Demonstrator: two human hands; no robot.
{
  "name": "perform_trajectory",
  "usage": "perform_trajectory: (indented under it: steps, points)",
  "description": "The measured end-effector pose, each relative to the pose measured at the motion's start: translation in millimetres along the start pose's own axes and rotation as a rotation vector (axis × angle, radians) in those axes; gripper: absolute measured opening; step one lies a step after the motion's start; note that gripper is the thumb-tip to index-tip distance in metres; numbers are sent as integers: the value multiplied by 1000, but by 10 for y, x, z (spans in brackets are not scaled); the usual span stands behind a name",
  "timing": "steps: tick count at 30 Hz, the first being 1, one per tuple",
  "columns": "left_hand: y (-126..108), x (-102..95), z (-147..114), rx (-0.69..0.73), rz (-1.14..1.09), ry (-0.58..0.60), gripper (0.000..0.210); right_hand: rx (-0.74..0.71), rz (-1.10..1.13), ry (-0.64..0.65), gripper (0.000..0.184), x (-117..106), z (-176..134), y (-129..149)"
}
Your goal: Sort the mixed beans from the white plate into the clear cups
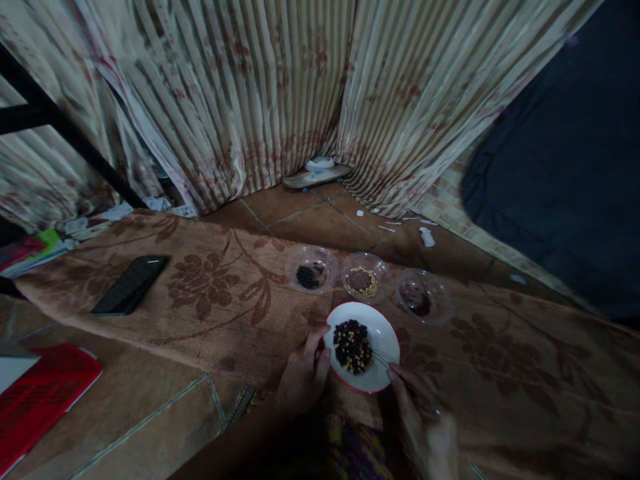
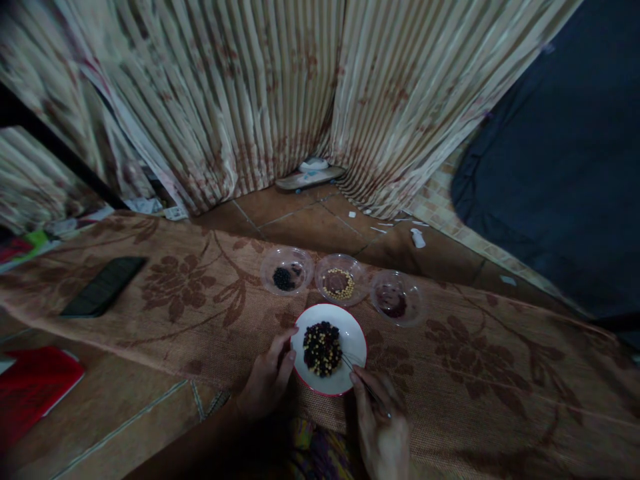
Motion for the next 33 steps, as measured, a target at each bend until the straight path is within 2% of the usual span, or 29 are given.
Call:
perform_trajectory:
  steps: [9,15,25,28,33]
  points:
    - [35,15,2,1,15,18,39,34,45,-29,30,17,7,-109]
    - [52,30,1,-20,10,38,39,106,104,-110,32,-25,-8,-133]
    - [-13,-7,11,-11,-3,13,38,72,114,-156,31,-145,61,56]
    - [10,4,10,-16,-4,20,39,-5,70,-246,32,-299,211,217]
    - [52,13,23,-12,-19,25,40,-214,-4,-456,36,-652,733,334]
Point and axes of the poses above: each hand's wrist, its own z-axis towards the middle knuckle, its own x-axis out of the palm, y = z × x, the point moved 6 cm from there along z, towards the middle knuckle, and after that the axes turned 4 degrees about z, right-handed, at the moved point
